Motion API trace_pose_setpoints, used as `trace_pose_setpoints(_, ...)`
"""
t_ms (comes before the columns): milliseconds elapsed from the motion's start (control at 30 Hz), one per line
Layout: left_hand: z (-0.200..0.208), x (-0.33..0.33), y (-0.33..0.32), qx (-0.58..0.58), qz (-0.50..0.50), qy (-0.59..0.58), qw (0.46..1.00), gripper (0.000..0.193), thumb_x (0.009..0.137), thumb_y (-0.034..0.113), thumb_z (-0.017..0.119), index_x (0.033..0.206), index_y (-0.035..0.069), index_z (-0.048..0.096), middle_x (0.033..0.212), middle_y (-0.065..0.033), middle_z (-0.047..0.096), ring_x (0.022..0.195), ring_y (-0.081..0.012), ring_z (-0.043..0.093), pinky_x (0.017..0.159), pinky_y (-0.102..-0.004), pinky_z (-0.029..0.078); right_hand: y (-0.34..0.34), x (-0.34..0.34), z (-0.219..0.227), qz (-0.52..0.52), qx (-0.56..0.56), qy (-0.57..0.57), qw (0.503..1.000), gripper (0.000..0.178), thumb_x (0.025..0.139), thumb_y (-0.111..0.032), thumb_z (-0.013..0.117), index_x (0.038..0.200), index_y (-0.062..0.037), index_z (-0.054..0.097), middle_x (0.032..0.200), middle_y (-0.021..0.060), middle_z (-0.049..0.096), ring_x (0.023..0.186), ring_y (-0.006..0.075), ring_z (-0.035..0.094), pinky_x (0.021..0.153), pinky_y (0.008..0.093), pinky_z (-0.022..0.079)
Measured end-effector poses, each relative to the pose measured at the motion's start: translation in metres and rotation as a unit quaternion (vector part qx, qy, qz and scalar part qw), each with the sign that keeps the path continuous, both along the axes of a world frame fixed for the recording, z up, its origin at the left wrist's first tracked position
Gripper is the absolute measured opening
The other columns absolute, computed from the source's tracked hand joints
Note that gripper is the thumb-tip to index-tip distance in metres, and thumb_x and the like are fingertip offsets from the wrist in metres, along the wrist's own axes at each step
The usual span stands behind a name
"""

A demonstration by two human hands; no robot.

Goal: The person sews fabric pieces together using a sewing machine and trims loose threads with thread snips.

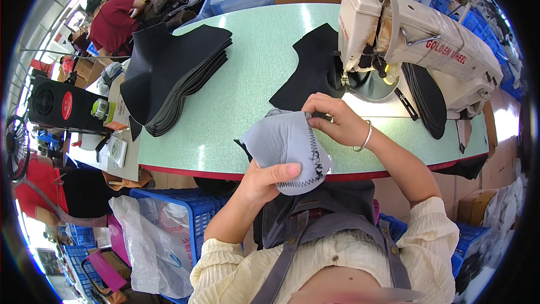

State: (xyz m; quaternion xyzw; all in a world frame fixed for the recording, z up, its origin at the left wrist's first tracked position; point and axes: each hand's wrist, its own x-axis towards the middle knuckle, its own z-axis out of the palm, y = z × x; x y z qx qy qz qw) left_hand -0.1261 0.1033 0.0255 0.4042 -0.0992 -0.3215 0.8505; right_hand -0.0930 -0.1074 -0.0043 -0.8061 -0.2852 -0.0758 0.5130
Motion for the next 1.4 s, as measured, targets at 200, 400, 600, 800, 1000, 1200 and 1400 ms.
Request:
trace_pose_setpoints(200,0.002,0.001,0.0,-0.01,0.008,0.02,1.0,0.057,0.069,0.012,0.075,0.118,0.002,0.048,0.099,-0.0078,0.061,0.091,-0.0185,0.061,0.083,-0.0323,0.049,0.001,-0.001,-0.002,-0.002,0.0,0.018,1.0,0.01,0.081,-0.007,0.063,0.09,-0.0026,0.06,0.08,0.0075,0.055,0.079,0.0214,0.055,0.072,0.0315,0.045)
trace_pose_setpoints(400,0.001,-0.005,-0.008,-0.009,0.081,-0.087,0.993,0.055,0.074,0.01,0.072,0.121,0.001,0.046,0.108,-0.0116,0.058,0.101,-0.0204,0.057,0.089,-0.0317,0.045,0.005,-0.026,0.025,-0.154,-0.029,-0.169,0.973,0.022,0.081,-0.004,0.061,0.103,-0.004,0.06,0.092,0.0113,0.057,0.087,0.0264,0.057,0.075,0.0337,0.046)
trace_pose_setpoints(600,-0.005,-0.012,-0.011,0.2,0.098,-0.395,0.891,0.038,0.083,0.006,0.063,0.119,-0.001,0.05,0.113,-0.0114,0.057,0.106,-0.0207,0.053,0.091,-0.0328,0.042,-0.001,-0.066,0.047,-0.107,0.007,-0.134,0.985,0.033,0.08,-0.002,0.06,0.112,0.0022,0.056,0.099,0.0158,0.059,0.087,0.0284,0.059,0.076,0.033,0.047)
trace_pose_setpoints(800,-0.012,-0.009,-0.01,0.176,0.079,-0.343,0.92,0.04,0.083,0.006,0.063,0.119,-0.001,0.05,0.113,-0.01,0.057,0.106,-0.0188,0.053,0.09,-0.0329,0.042,-0.001,-0.074,0.04,-0.122,0.03,-0.092,0.988,0.032,0.08,-0.005,0.063,0.111,0.0031,0.056,0.097,0.0157,0.059,0.084,0.0266,0.06,0.075,0.0313,0.048)
trace_pose_setpoints(1000,-0.016,-0.004,-0.007,0.087,0.04,-0.144,0.985,0.052,0.08,0.006,0.066,0.127,0.002,0.043,0.117,-0.0093,0.055,0.109,-0.0192,0.052,0.094,-0.0343,0.041,-0.003,-0.077,0.037,-0.11,0.032,-0.067,0.991,0.026,0.08,-0.004,0.063,0.104,0.0024,0.06,0.09,0.0135,0.061,0.08,0.0246,0.06,0.07,0.0305,0.048)
trace_pose_setpoints(1200,-0.014,-0.006,-0.009,0.019,0.036,-0.039,0.998,0.056,0.078,0.004,0.066,0.129,0.003,0.041,0.119,-0.009,0.054,0.112,-0.0204,0.052,0.098,-0.0352,0.039,0.003,-0.08,0.04,-0.176,0.027,-0.162,0.971,0.026,0.072,0.002,0.068,0.098,-0.0007,0.063,0.096,0.0123,0.061,0.079,0.0236,0.059,0.066,0.0312,0.049)
trace_pose_setpoints(1400,-0.016,-0.008,-0.011,0.053,0.035,-0.069,0.996,0.061,0.077,0.003,0.068,0.13,0.003,0.039,0.12,-0.0089,0.053,0.114,-0.0201,0.05,0.098,-0.0365,0.039,0.002,-0.083,0.049,-0.196,-0.004,-0.216,0.956,0.028,0.065,0.004,0.071,0.092,-0.0015,0.064,0.105,0.0117,0.06,0.081,0.025,0.059,0.066,0.0301,0.05)
